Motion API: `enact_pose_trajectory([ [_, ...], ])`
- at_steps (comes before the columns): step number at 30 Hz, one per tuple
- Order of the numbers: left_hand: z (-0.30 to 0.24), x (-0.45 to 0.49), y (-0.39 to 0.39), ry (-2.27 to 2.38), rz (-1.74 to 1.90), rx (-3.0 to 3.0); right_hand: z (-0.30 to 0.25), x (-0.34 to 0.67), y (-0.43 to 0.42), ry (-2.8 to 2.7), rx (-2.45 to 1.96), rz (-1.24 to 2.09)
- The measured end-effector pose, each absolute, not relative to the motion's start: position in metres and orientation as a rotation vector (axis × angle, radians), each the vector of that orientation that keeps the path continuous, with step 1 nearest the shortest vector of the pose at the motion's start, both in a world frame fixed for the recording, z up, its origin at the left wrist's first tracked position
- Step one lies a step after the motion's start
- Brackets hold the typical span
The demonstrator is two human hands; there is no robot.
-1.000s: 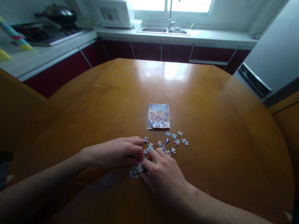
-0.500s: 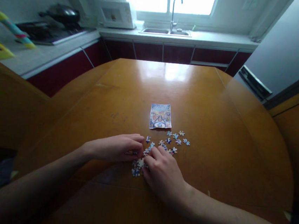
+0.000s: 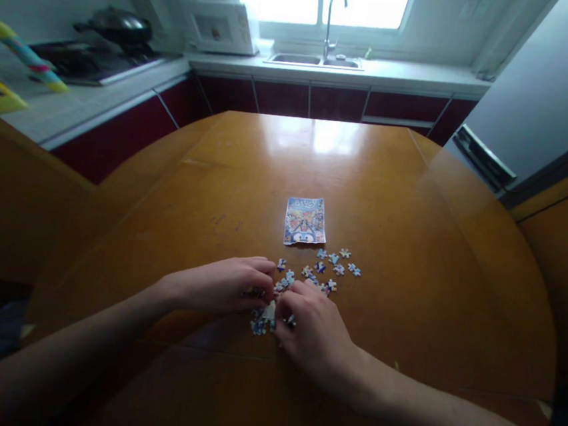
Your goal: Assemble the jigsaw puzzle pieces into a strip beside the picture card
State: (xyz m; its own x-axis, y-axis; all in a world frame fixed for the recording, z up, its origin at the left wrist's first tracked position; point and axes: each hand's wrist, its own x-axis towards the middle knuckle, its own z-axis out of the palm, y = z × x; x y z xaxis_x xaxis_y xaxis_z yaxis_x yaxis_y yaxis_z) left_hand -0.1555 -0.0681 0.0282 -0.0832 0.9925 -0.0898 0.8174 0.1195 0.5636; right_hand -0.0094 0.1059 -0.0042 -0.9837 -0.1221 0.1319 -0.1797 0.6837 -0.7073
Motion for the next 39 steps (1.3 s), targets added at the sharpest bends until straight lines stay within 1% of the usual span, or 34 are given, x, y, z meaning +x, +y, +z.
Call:
enact_pose_trajectory([
  [3, 0.031, -0.153, -0.068, 1.971, 0.515, 1.721, 0.004, -0.01, 0.117, -2.775, 0.216, 1.183],
  [7, 0.028, -0.148, -0.067, 2.025, 0.539, 1.664, 0.014, -0.011, 0.138, -2.753, 0.211, 1.051],
  [12, 0.023, -0.144, -0.066, 2.04, 0.578, 1.568, 0.012, 0.005, 0.166, -2.846, 0.31, 0.612],
  [14, 0.023, -0.144, -0.066, 2.006, 0.591, 1.536, 0.007, 0.018, 0.176, -2.861, 0.268, 0.457],
  [17, 0.026, -0.145, -0.065, 1.951, 0.606, 1.517, 0.0, 0.036, 0.185, -2.873, 0.242, 0.337],
  [23, 0.039, -0.145, -0.068, 1.952, 0.628, 1.579, 0.001, 0.052, 0.182, -2.902, 0.269, 0.433],
  [27, 0.043, -0.123, -0.063, 2.019, 0.577, 1.888, 0.005, 0.061, 0.173, -2.846, 0.19, 0.585],
  [31, 0.027, -0.09, -0.06, 2.032, 0.465, 2.381, 0.003, 0.073, 0.164, -2.837, 0.164, 0.658],
  [33, 0.017, -0.08, -0.064, 2.01, 0.496, 2.551, 0.002, 0.076, 0.161, -2.842, 0.169, 0.667],
  [39, 0.0, -0.079, -0.083, 2.003, 0.607, 2.726, 0.001, 0.077, 0.153, -2.836, 0.236, 0.695],
])
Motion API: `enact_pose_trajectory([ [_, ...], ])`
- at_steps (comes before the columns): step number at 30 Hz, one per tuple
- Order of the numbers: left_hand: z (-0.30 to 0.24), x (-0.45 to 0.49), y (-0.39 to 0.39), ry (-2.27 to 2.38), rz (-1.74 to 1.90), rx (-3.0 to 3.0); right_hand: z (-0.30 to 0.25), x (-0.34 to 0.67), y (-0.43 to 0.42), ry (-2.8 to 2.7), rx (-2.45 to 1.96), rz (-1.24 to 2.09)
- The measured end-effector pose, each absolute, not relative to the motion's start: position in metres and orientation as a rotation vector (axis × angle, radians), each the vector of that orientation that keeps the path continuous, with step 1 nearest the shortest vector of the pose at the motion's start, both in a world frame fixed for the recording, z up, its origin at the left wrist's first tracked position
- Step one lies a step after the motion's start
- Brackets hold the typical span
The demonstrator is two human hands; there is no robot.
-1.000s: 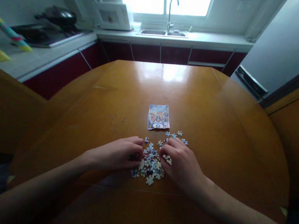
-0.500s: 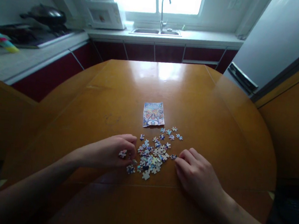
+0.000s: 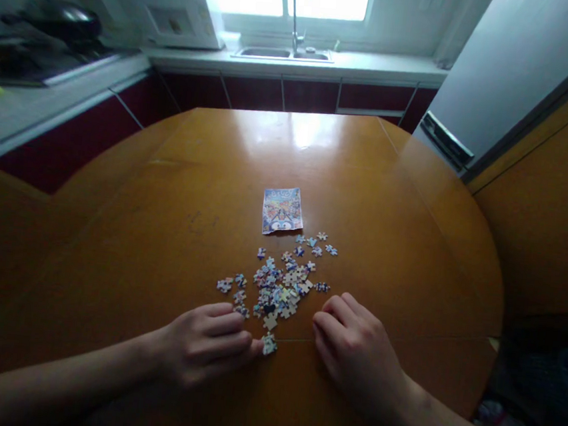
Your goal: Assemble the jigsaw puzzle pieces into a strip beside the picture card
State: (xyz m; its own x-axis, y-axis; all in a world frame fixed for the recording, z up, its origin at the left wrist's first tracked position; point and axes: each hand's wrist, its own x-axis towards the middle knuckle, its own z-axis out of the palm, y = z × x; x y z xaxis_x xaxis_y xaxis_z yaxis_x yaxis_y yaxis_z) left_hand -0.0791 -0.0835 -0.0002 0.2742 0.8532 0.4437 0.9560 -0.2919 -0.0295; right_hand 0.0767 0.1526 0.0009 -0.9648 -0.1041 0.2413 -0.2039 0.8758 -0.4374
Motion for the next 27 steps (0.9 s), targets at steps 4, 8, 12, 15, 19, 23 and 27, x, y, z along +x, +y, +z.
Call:
enact_pose_trajectory([
  [4, -0.002, -0.082, -0.096, -1.652, -0.514, -2.256, -0.003, 0.074, 0.14, -2.863, 0.532, 0.678],
  [8, 0.001, -0.09, -0.103, -1.692, -0.558, -2.325, -0.007, 0.071, 0.131, -2.883, 0.747, 0.671],
  [12, 0.005, -0.102, -0.093, -1.813, -0.648, -2.235, -0.006, 0.06, 0.134, -2.825, 0.69, 0.754],
  [15, 0.003, -0.105, -0.079, -1.897, -0.574, -2.228, -0.008, 0.05, 0.14, -2.808, 0.664, 0.626],
  [19, 0.001, -0.103, -0.068, -1.921, -0.379, -2.251, -0.011, 0.045, 0.146, -2.791, 0.664, 0.521],
  [23, 0.002, -0.102, -0.067, -1.898, -0.377, -2.257, -0.012, 0.047, 0.148, -2.773, 0.608, 0.62],
  [27, 0.001, -0.103, -0.066, -1.909, -0.397, -2.273, -0.011, 0.047, 0.149, -2.81, 0.526, 0.572],
])
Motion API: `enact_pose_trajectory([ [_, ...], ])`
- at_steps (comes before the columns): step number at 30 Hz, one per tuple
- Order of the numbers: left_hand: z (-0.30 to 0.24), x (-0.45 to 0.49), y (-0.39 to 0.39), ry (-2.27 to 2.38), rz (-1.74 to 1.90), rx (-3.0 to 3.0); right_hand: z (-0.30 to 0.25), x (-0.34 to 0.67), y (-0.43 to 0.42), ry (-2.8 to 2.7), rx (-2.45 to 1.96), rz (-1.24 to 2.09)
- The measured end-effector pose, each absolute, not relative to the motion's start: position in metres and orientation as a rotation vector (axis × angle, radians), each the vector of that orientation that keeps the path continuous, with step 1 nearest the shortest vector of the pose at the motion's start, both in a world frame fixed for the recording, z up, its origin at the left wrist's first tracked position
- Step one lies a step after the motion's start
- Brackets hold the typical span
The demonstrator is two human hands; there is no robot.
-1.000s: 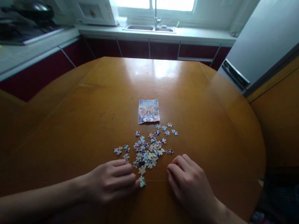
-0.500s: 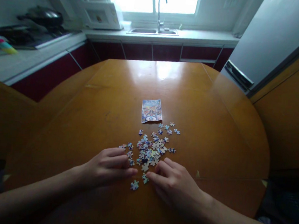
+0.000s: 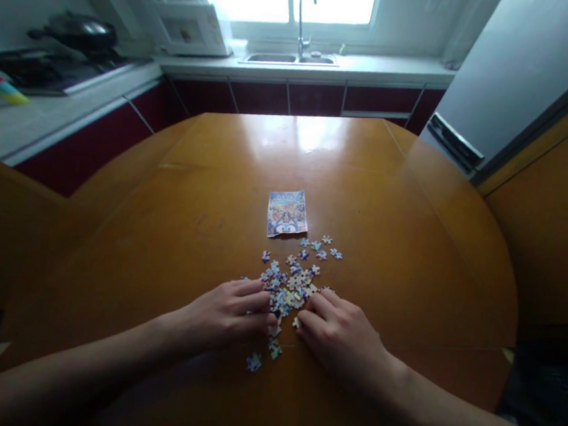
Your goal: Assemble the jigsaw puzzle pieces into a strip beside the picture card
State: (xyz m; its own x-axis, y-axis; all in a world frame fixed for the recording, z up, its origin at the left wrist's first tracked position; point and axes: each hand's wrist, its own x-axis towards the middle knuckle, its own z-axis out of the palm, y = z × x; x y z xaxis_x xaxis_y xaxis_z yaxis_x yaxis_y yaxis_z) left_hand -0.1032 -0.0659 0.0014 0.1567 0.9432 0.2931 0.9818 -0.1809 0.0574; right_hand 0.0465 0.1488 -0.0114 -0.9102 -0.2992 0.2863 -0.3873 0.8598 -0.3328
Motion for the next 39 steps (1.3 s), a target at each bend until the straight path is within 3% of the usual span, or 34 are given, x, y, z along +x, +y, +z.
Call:
enact_pose_trajectory([
  [5, -0.001, -0.103, -0.068, -1.839, -0.464, -2.298, -0.013, 0.047, 0.15, -2.8, 0.625, 0.49],
  [12, -0.003, -0.108, -0.075, -2.061, -0.649, -2.339, -0.01, 0.046, 0.147, -2.8, 0.397, 0.824],
  [23, 0.005, -0.122, -0.082, -2.088, -0.61, -2.338, -0.007, 0.033, 0.137, -2.792, 0.539, 0.604],
  [32, 0.002, -0.141, -0.093, -2.177, -0.846, -2.25, -0.01, 0.016, 0.122, -2.765, 0.697, 0.435],
  [39, 0.013, -0.133, -0.091, -2.201, -0.61, -2.447, -0.012, 0.018, 0.126, -2.791, 0.755, 0.468],
])
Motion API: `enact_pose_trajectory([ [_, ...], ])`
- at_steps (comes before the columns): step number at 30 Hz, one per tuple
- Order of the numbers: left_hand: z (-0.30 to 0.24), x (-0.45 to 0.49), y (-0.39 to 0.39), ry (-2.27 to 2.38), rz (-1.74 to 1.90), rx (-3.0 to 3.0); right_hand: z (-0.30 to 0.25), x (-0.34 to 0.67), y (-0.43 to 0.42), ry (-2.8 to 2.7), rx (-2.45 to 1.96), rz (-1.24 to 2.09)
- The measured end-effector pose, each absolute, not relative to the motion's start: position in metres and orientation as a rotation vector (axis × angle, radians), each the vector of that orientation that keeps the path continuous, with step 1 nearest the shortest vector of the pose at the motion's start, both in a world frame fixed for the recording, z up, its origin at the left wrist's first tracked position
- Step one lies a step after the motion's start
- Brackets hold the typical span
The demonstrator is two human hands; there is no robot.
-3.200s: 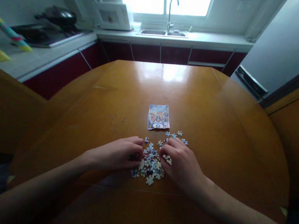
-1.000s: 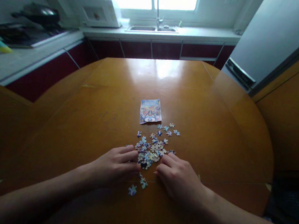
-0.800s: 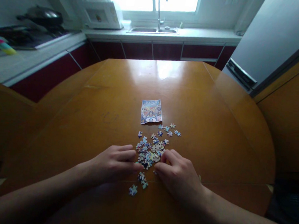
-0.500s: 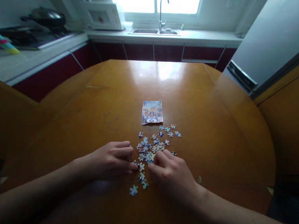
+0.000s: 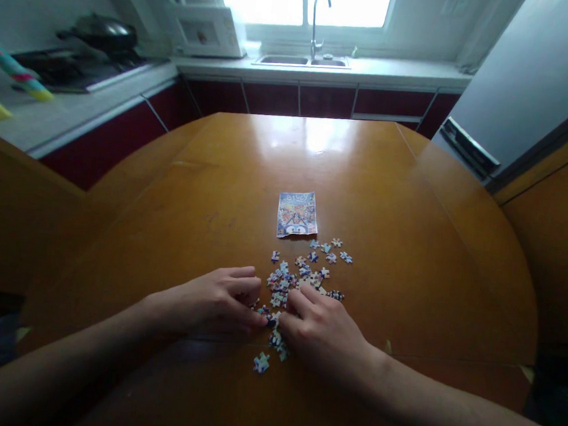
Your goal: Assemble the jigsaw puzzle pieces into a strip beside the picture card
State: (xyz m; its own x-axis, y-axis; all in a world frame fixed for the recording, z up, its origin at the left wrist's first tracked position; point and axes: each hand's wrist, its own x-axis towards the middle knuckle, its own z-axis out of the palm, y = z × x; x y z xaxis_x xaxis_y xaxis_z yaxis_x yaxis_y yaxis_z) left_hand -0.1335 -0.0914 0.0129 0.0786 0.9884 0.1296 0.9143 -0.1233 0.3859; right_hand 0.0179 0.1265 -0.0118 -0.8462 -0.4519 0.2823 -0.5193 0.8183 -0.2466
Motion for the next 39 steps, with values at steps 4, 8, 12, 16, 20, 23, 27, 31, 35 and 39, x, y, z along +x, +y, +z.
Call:
enact_pose_trajectory([
  [4, 0.011, -0.129, -0.091, 1.887, 0.504, 2.137, -0.008, 0.024, 0.133, -2.835, 0.774, 0.435],
  [8, 0.012, -0.133, -0.093, 1.857, 0.609, 2.125, -0.004, 0.03, 0.138, -2.799, 0.906, 0.326],
  [12, 0.02, -0.145, -0.099, 1.966, 0.708, 2.026, 0.0, 0.032, 0.141, -2.772, 0.928, 0.34],
  [16, 0.021, -0.148, -0.101, 1.994, 0.598, 2.011, 0.0, 0.029, 0.144, -2.817, 0.893, 0.412],
  [20, 0.019, -0.145, -0.099, 1.935, 0.555, 2.0, -0.006, 0.026, 0.145, -2.797, 0.816, 0.457],
  [23, 0.02, -0.143, -0.098, 1.881, 0.557, 1.988, -0.009, 0.025, 0.143, -2.738, 0.752, 0.47],
  [27, 0.023, -0.141, -0.097, 1.86, 0.546, 1.959, -0.005, 0.024, 0.141, -2.675, 0.67, 0.532],
  [31, 0.023, -0.142, -0.097, 1.859, 0.593, 1.941, 0.0, 0.025, 0.142, -2.623, 0.609, 0.602],
  [35, 0.024, -0.143, -0.099, 1.889, 0.613, 1.924, 0.002, 0.024, 0.144, -2.597, 0.59, 0.649],
  [39, 0.026, -0.142, -0.1, 1.867, 0.533, 1.95, 0.003, 0.022, 0.148, -2.571, 0.542, 0.672],
])
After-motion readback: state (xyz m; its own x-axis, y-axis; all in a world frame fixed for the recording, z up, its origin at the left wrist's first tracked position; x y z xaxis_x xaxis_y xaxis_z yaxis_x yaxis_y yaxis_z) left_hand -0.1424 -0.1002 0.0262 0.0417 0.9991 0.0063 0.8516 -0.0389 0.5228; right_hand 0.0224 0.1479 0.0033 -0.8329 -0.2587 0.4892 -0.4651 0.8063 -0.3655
